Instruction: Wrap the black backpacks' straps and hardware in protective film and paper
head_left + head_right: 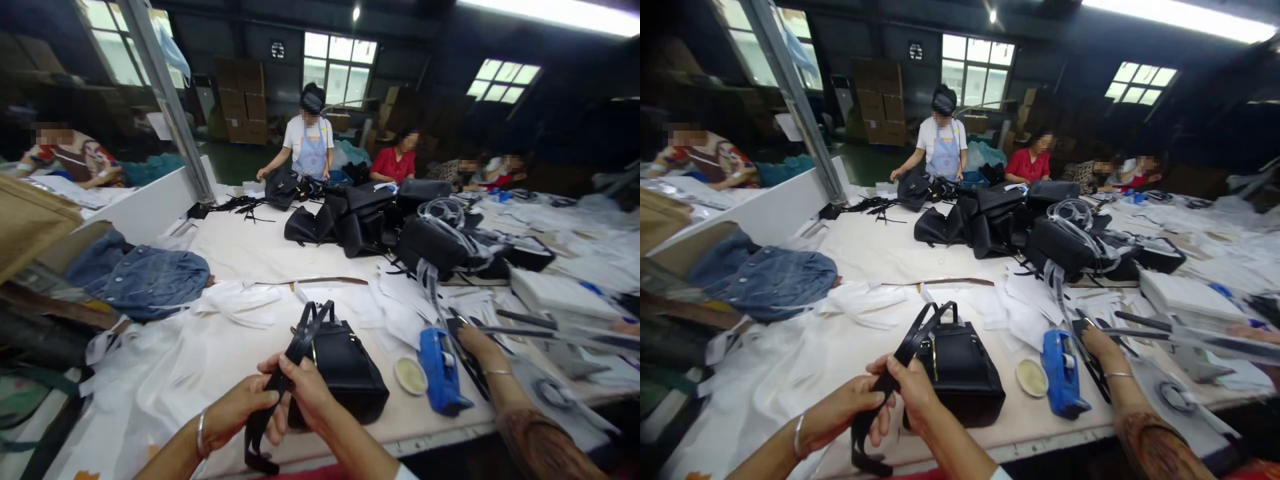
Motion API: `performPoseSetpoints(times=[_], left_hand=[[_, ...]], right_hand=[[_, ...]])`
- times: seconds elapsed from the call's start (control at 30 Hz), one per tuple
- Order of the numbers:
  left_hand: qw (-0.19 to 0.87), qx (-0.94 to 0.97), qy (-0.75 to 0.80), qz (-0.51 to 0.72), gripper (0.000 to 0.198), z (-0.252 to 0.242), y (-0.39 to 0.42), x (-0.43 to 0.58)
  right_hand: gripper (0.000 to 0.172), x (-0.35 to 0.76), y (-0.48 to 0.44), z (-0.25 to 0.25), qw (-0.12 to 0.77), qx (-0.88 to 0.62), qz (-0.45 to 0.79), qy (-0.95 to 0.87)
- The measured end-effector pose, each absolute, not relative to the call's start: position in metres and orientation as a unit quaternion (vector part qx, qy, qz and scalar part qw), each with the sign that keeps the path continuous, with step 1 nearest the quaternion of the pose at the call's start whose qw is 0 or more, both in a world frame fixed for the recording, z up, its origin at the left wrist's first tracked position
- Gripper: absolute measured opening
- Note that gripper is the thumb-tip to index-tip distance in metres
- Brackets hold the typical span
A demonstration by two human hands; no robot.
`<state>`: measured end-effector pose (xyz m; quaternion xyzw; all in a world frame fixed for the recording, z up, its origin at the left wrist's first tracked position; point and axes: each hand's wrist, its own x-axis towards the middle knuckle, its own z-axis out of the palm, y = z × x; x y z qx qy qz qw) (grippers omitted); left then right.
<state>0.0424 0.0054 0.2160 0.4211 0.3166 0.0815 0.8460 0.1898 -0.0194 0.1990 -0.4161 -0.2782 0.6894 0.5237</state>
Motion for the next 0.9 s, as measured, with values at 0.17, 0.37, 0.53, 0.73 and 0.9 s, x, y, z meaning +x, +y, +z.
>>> performPoseSetpoints(times=[0.17,0.37,0.53,0.73,0.9], left_hand=[[0.849,0.407,0.333,0.053,0.036,0.167,0.003,-0.009],[0.777,0.463,0.427,0.03,0.05,0.104,0.028,-0.023],[0.76,0.46,0.456,0.056,0.055,0.075,0.031,-0.01],[0.751,0.409,0.511,0.086,0.043,0.09,0.05,0.043],[0.708,0.431,0.551,0.1,0.027,0.072,0.066,0.085]], right_hand=[[0.05,0.209,0.02,0.186,0.577,-0.43,0.651,-0.241],[0.048,0.237,0.021,0.147,0.38,-0.648,0.501,-0.43],[0.046,0.268,-0.045,0.134,0.165,-0.704,0.212,-0.658],[0.045,0.296,-0.071,0.117,0.116,-0.736,0.145,-0.651],[0.042,0.321,-0.068,0.109,0.111,-0.732,0.171,-0.65]])
